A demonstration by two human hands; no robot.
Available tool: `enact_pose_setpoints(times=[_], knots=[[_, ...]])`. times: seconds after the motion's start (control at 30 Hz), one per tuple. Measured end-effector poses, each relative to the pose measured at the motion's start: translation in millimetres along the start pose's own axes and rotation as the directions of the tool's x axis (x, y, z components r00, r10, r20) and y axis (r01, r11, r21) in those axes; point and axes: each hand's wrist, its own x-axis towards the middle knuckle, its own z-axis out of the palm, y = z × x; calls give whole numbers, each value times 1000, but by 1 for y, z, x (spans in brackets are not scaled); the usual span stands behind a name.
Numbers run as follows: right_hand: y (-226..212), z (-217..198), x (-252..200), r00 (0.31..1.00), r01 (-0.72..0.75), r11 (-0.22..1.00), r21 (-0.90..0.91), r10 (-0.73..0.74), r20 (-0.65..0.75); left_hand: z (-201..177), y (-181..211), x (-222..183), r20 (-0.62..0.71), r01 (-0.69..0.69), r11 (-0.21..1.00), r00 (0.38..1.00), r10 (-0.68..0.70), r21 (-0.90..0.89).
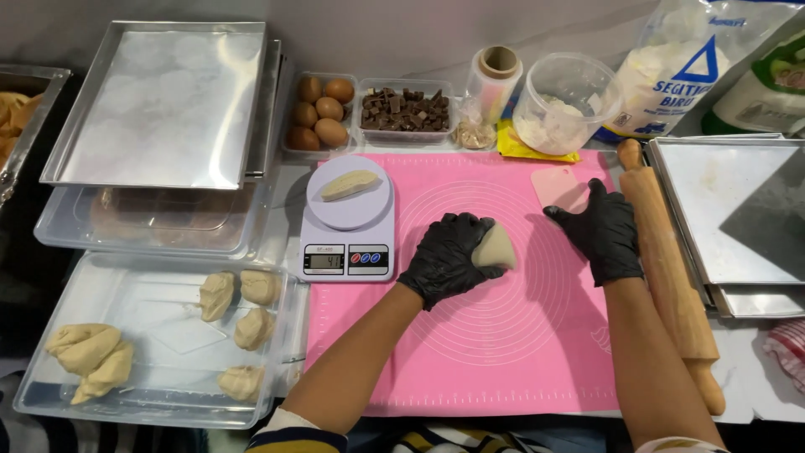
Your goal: Portioning dough by cutting pieces and weighing them on a digital scale to ensure uniform size.
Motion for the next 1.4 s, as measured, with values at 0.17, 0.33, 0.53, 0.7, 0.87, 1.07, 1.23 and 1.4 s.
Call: enact_pose_setpoints(times=[0.17,0.33,0.53,0.7,0.87,1.07,1.23,1.4], knots=[[-5,-6,19,994,-42,986,160,25,109,20,-7,2,-43,-63,998,997,64,18],[-24,-32,7,967,-97,915,393,-8,256,42,-17,11,-116,-108,991,986,117,84],[-44,-88,-41,975,-65,929,364,-19,220,24,-4,10,-71,2,1000,997,-3,-9],[-79,-117,-83,953,-91,895,437,-49,300,10,7,9,-42,79,996,996,-81,-50],[-88,-119,-92,938,-25,928,372,-108,331,32,-7,15,-76,59,998,995,-58,2],[-99,-135,-100,930,5,939,345,-131,344,34,-6,14,-106,48,999,993,-46,20],[-106,-145,-100,913,-27,916,399,-140,383,40,-16,17,-45,42,999,998,-42,1],[-105,-125,-94,882,59,926,373,-224,415,37,-11,15,-90,43,998,995,-47,-48]])
